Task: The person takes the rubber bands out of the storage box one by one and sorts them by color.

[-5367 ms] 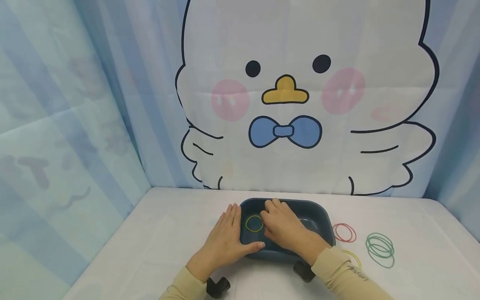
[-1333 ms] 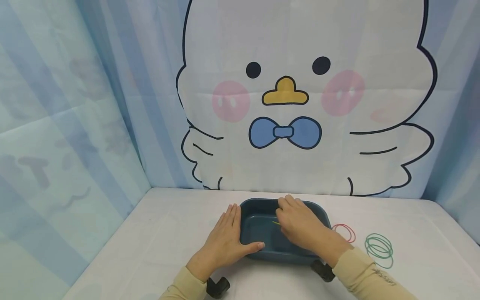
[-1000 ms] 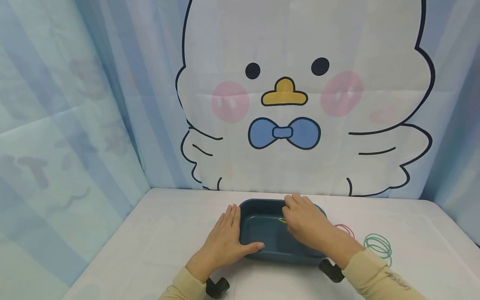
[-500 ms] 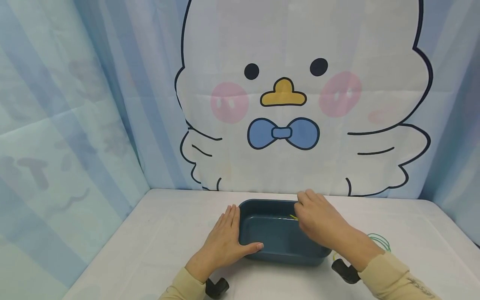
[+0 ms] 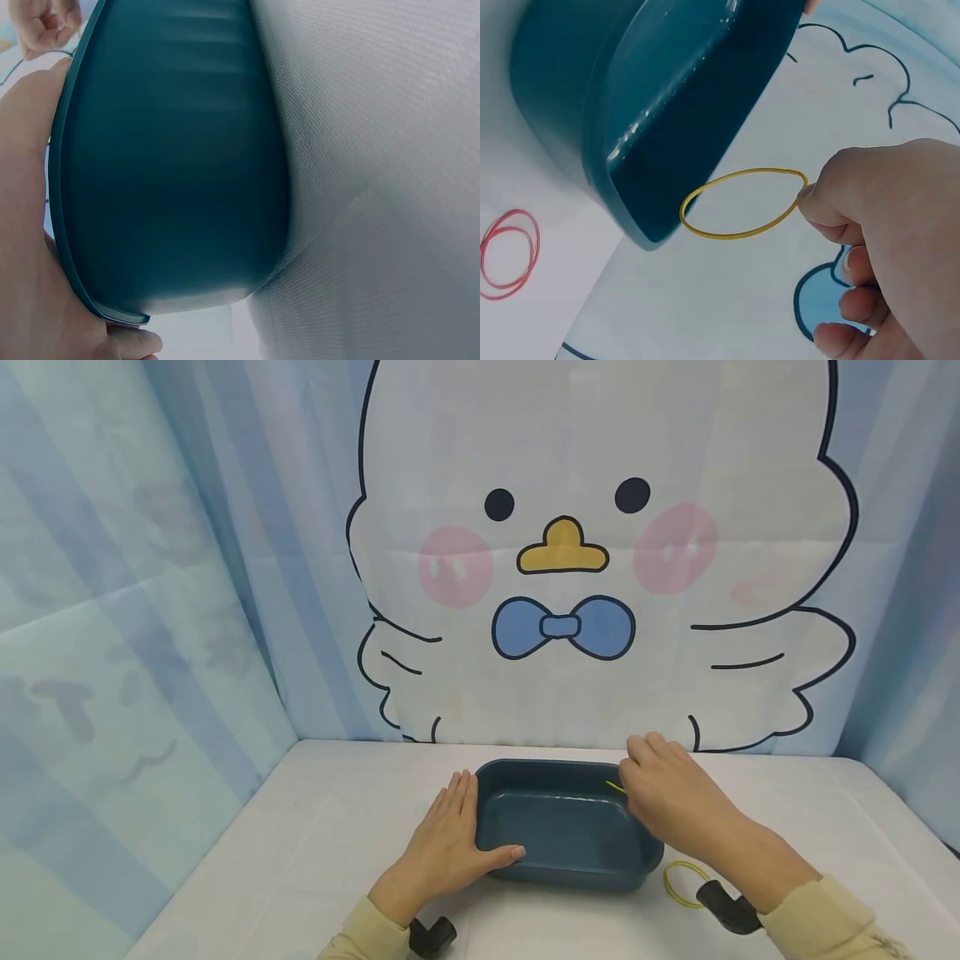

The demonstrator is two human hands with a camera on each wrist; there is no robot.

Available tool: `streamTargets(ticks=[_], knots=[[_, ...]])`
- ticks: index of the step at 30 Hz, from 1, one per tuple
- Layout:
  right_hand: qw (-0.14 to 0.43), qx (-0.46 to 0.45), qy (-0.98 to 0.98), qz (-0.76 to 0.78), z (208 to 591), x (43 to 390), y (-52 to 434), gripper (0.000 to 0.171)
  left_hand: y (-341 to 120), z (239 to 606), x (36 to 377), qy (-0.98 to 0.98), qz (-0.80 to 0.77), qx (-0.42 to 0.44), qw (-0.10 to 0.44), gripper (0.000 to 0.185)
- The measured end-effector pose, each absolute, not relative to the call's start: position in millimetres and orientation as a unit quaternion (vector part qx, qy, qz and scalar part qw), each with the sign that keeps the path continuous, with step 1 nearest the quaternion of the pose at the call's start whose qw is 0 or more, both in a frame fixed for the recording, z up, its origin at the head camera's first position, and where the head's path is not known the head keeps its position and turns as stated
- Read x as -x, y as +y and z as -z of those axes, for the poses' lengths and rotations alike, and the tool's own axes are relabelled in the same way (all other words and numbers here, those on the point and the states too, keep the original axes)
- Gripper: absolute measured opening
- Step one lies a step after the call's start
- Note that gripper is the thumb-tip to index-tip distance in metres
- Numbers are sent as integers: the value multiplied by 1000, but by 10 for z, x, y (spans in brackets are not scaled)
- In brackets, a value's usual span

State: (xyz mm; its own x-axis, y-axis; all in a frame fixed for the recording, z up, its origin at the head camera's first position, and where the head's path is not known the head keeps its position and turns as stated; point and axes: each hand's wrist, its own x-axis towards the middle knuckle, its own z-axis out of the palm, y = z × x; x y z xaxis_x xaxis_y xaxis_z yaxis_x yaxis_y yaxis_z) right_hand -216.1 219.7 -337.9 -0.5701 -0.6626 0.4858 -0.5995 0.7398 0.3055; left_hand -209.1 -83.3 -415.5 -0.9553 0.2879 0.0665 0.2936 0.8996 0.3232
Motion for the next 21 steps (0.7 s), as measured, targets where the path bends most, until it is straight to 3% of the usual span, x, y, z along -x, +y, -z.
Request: streamTargets(ticks=[8,21], knots=[[285,-341,-894,57,3362,2110,2313,23,-831,4164,2086,-975,169,147,7,126],[319,-351,-879,42,3407,2084,2548,22,-829,4152,2084,-974,168,150,17,127]])
